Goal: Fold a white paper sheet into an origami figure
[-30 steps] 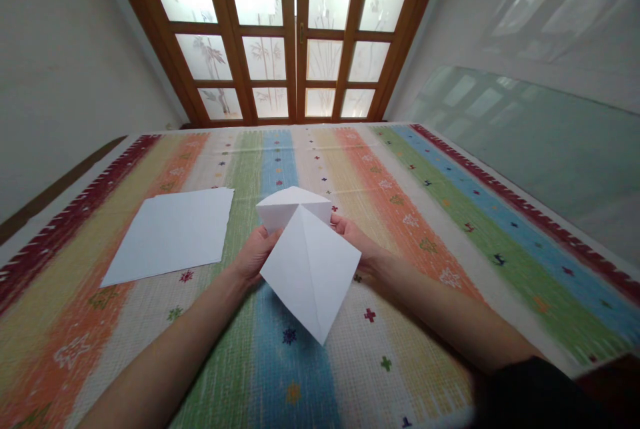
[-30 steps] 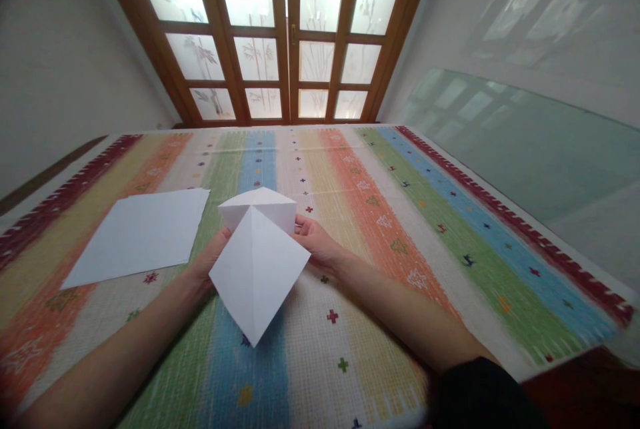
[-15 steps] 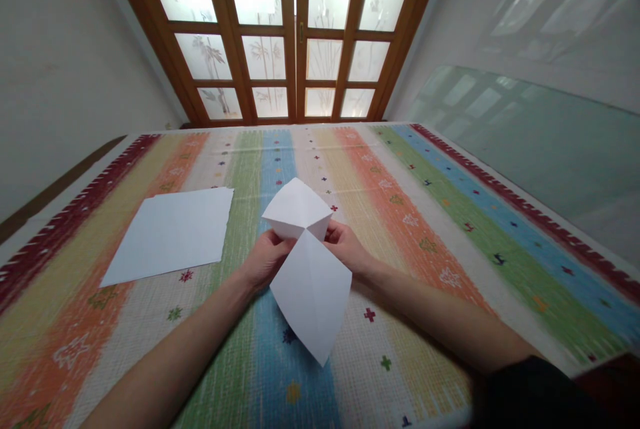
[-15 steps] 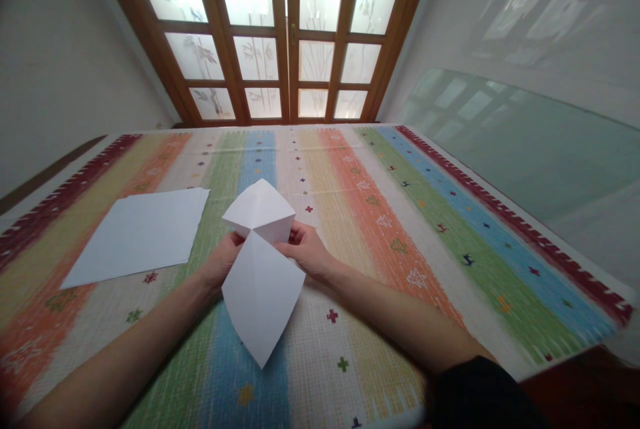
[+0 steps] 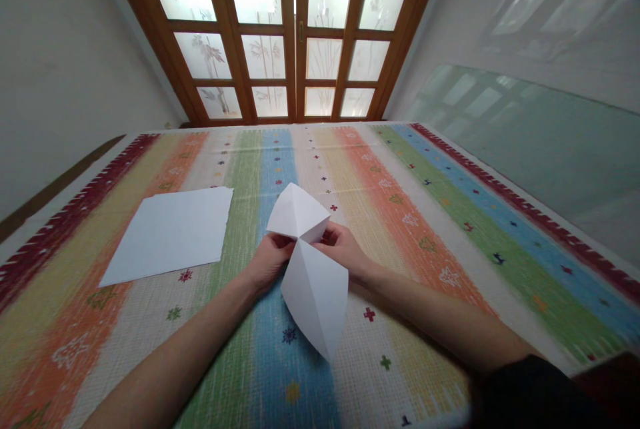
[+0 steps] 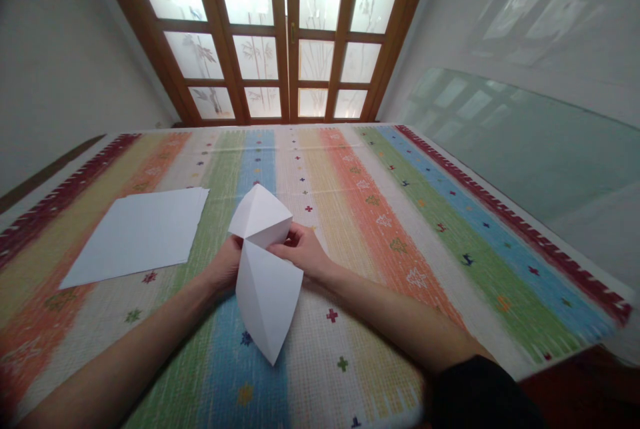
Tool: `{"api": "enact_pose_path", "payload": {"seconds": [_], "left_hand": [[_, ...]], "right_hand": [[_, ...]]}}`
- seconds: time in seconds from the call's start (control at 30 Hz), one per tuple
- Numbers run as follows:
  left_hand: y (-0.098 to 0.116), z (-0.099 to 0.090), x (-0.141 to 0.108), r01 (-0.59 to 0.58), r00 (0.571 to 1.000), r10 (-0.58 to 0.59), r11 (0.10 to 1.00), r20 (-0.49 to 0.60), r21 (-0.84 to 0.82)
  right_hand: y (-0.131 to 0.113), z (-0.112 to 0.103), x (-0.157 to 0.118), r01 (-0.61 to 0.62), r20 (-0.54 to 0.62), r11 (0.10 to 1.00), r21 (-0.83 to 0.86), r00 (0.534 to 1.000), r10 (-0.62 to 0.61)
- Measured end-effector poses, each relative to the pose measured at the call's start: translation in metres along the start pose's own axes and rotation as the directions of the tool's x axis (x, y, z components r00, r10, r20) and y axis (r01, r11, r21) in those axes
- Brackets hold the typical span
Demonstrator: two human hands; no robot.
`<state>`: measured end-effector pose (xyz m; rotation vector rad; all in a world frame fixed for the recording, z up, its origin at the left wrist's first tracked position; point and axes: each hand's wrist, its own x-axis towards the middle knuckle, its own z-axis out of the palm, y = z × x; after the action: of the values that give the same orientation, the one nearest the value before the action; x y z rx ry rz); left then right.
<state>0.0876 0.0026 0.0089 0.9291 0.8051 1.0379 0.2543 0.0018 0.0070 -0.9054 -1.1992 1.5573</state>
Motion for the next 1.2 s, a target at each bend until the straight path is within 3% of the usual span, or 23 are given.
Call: {"api": "enact_pose_path", "payload": {"seconds": [0.13, 0.23, 0.3, 0.37, 0.47, 0.53, 0.6, 0.8, 0.93, 1.2], "left_hand": [[-0.003, -0.003, 0.004, -0.016, 1.0, 0.017, 0.997, -0.021, 0.076], [-0.006, -0.006, 0.007, -0.123, 0.984, 0.144, 0.974, -0.103, 0.189], [-0.007, -0.01, 0.009, -0.218, 0.934, 0.294, 0.92, -0.205, 0.326], [-0.007, -0.015, 0.009, -0.298, 0.856, 0.452, 0.828, -0.25, 0.476], [0.001, -0.02, 0.007, -0.418, 0.795, 0.596, 0.675, -0.115, 0.607], [0.01, -0.02, 0.003, -0.477, 0.806, 0.591, 0.634, 0.015, 0.609], [0.019, -0.019, 0.0, -0.482, 0.842, 0.533, 0.677, 0.081, 0.556], [0.028, -0.016, -0.007, -0.305, 0.95, 0.31, 0.904, 0.032, 0.299], [0.021, -0.016, -0.007, -0.325, 0.946, 0.31, 0.911, 0.1, 0.255], [0.021, -0.013, -0.008, -0.31, 0.948, 0.31, 0.829, 0.079, 0.465]], "right_hand": [[0.002, 0.0, 0.0, 0.006, -0.031, 1.0, 0.001, 0.999, -0.006], [0.003, 0.0, 0.001, -0.01, -0.026, 0.999, 0.04, 1.0, 0.011], [0.003, -0.001, 0.001, -0.014, -0.019, 0.997, 0.077, 1.0, 0.016], [0.003, -0.002, 0.002, -0.019, -0.008, 0.994, 0.11, 1.0, 0.02], [0.0, -0.004, 0.003, -0.03, -0.003, 0.99, 0.135, 1.0, 0.03], [-0.001, -0.006, 0.005, -0.034, -0.018, 0.989, 0.143, 0.999, 0.037], [-0.002, -0.007, 0.006, -0.043, -0.035, 0.987, 0.154, 0.998, 0.049], [-0.005, -0.01, 0.004, -0.063, -0.038, 0.983, 0.173, 0.997, 0.071], [-0.003, -0.01, 0.004, -0.056, -0.067, 0.983, 0.174, 0.995, 0.068], [0.0, -0.008, 0.005, -0.048, -0.087, 0.986, 0.157, 0.994, 0.062]]}}
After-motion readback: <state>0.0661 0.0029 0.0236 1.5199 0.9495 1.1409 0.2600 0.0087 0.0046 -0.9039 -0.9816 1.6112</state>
